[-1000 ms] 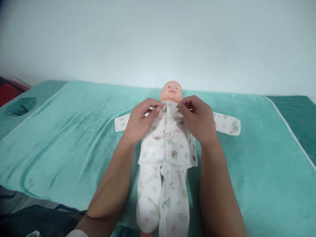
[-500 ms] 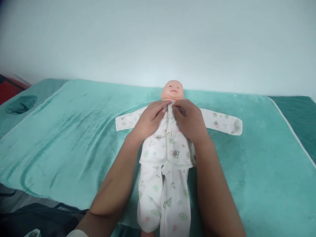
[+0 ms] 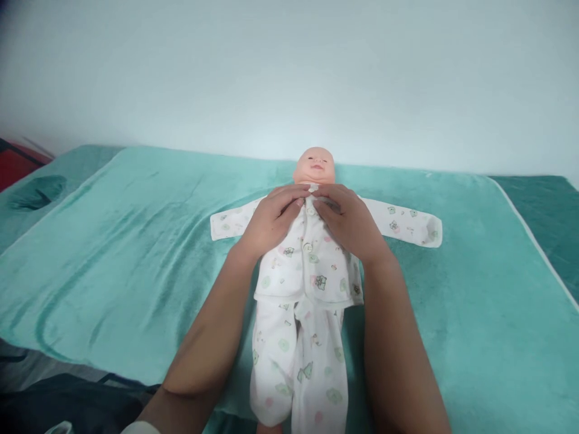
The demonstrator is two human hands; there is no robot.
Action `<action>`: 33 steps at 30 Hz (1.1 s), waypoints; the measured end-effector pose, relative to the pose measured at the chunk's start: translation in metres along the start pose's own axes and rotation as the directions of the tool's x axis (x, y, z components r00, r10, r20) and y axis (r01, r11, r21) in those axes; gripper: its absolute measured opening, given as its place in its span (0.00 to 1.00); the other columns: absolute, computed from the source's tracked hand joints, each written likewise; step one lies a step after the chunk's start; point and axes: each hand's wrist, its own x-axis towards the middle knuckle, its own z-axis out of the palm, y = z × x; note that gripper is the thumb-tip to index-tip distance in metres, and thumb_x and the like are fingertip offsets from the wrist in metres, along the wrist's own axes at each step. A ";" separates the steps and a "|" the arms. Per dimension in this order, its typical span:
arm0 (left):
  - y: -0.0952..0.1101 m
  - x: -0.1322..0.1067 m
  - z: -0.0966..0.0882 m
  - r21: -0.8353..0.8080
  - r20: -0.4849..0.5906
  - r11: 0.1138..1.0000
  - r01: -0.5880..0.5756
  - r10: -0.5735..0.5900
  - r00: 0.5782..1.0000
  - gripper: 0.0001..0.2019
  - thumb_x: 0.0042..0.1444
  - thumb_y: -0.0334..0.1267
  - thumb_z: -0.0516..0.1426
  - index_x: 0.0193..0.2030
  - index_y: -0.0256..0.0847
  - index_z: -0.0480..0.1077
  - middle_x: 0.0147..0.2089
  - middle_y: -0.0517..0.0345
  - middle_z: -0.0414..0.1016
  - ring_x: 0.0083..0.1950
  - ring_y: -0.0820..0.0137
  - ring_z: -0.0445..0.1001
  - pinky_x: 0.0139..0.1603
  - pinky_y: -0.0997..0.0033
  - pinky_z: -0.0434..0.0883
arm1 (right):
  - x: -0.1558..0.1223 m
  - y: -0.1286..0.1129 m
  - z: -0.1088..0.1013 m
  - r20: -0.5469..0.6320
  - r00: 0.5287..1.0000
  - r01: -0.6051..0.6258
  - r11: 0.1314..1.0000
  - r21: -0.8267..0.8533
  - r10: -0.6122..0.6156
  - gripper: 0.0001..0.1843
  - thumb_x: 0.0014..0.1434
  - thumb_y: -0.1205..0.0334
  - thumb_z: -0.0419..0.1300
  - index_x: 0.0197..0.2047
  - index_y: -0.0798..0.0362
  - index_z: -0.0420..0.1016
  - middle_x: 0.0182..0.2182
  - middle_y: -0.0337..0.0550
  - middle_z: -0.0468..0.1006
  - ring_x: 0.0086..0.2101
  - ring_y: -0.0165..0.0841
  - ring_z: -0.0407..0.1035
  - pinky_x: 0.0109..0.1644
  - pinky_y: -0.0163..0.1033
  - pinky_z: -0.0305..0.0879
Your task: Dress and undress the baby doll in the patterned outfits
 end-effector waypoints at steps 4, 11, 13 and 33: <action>0.001 0.000 0.000 0.018 0.004 1.000 0.023 -0.023 1.000 0.15 0.70 0.37 0.49 0.54 0.45 0.75 0.63 0.56 0.76 0.67 0.66 0.71 0.69 0.58 0.67 | 0.000 -0.001 0.001 -0.026 0.997 -0.078 0.996 0.034 0.079 0.13 0.66 0.57 0.58 0.51 0.47 0.79 0.52 0.42 0.80 0.52 0.39 0.72 0.57 0.47 0.66; 0.017 0.000 -0.001 -0.072 -0.041 0.976 0.207 -0.211 0.977 0.11 0.67 0.44 0.56 0.34 0.43 0.69 0.61 0.53 0.76 0.65 0.62 0.71 0.67 0.55 0.68 | 0.004 -0.002 0.005 -0.134 0.972 -0.183 0.981 0.069 0.191 0.09 0.62 0.57 0.61 0.41 0.51 0.79 0.37 0.40 0.79 0.37 0.33 0.70 0.44 0.40 0.64; 0.022 0.001 -0.002 -0.107 -0.013 0.959 0.264 -0.266 0.964 0.14 0.66 0.45 0.57 0.30 0.42 0.68 0.61 0.53 0.76 0.65 0.61 0.71 0.67 0.55 0.68 | 0.004 -0.002 0.006 -0.137 0.974 -0.172 0.984 0.055 0.178 0.07 0.61 0.58 0.61 0.39 0.51 0.78 0.37 0.40 0.78 0.36 0.33 0.69 0.45 0.40 0.64; 0.018 0.003 0.015 -0.239 -0.195 0.938 0.253 -0.301 0.933 0.08 0.57 0.32 0.60 0.27 0.41 0.68 0.57 0.52 0.77 0.60 0.66 0.75 0.65 0.63 0.68 | -0.008 -0.011 0.027 -0.156 0.988 -0.023 0.989 -0.148 0.000 0.15 0.69 0.57 0.49 0.49 0.51 0.74 0.51 0.50 0.79 0.51 0.43 0.72 0.57 0.51 0.65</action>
